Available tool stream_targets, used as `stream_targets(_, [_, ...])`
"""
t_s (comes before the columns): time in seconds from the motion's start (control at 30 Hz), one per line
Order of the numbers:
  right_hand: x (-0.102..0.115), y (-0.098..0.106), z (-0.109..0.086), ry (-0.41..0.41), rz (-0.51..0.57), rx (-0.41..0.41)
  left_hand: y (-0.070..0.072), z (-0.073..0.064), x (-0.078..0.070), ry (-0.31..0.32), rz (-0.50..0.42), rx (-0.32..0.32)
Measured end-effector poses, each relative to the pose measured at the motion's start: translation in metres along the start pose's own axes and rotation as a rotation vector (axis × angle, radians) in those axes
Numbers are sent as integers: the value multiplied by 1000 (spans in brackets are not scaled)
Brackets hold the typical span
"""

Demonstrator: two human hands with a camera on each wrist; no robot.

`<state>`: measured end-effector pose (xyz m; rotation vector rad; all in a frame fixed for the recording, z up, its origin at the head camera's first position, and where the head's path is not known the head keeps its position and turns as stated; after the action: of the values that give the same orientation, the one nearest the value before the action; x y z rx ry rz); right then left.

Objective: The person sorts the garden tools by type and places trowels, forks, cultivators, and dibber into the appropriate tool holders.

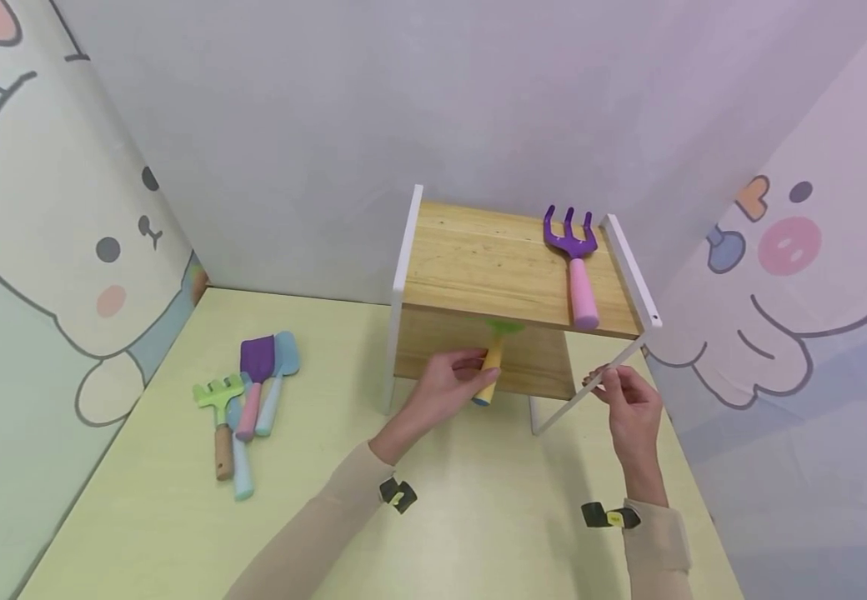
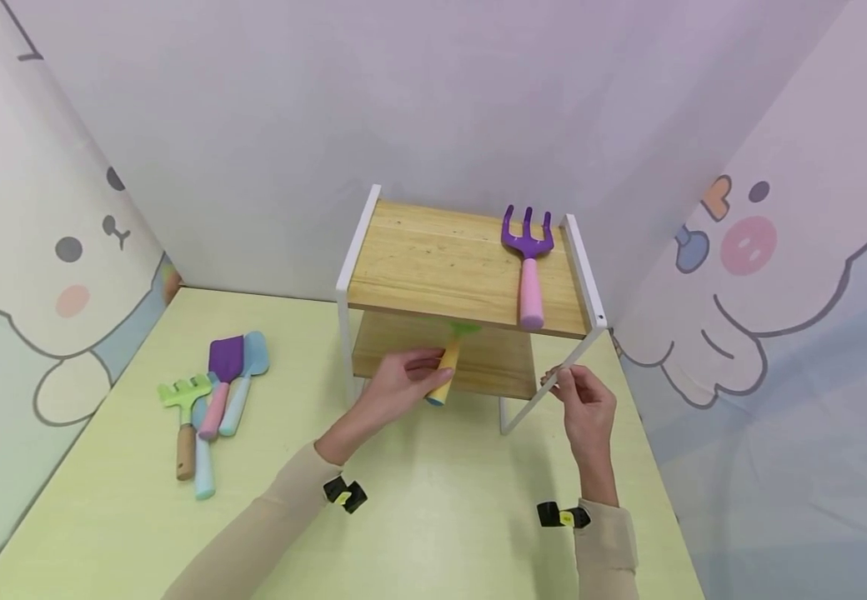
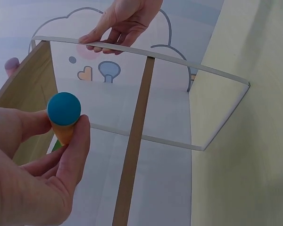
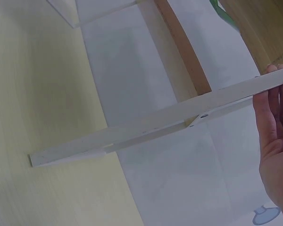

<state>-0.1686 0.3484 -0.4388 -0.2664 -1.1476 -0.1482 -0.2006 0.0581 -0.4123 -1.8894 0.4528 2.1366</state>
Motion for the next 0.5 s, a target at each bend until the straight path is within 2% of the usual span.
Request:
stream_targets(0.1, [1, 1, -1, 9, 7, 7, -4, 5, -2, 21, 0, -1])
stream_targets(0.3, [1, 1, 0, 15, 20, 10, -12, 15, -1, 23, 5, 14])
stream_targets(0.5, [0, 0, 0, 6, 2, 8, -18, 24, 1, 42, 56, 21])
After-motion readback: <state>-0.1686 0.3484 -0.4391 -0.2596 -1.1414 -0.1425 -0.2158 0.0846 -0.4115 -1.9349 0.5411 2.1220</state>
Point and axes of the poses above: each hand's wrist, its own z-axis towards the middle knuckle, its own y-axis out of the back of the hand, x = y × z, the point moved 4 cm from there along z, towards the middle knuckle, and after that the axes turned 3 degrees about -y, right-handed, at the moved point
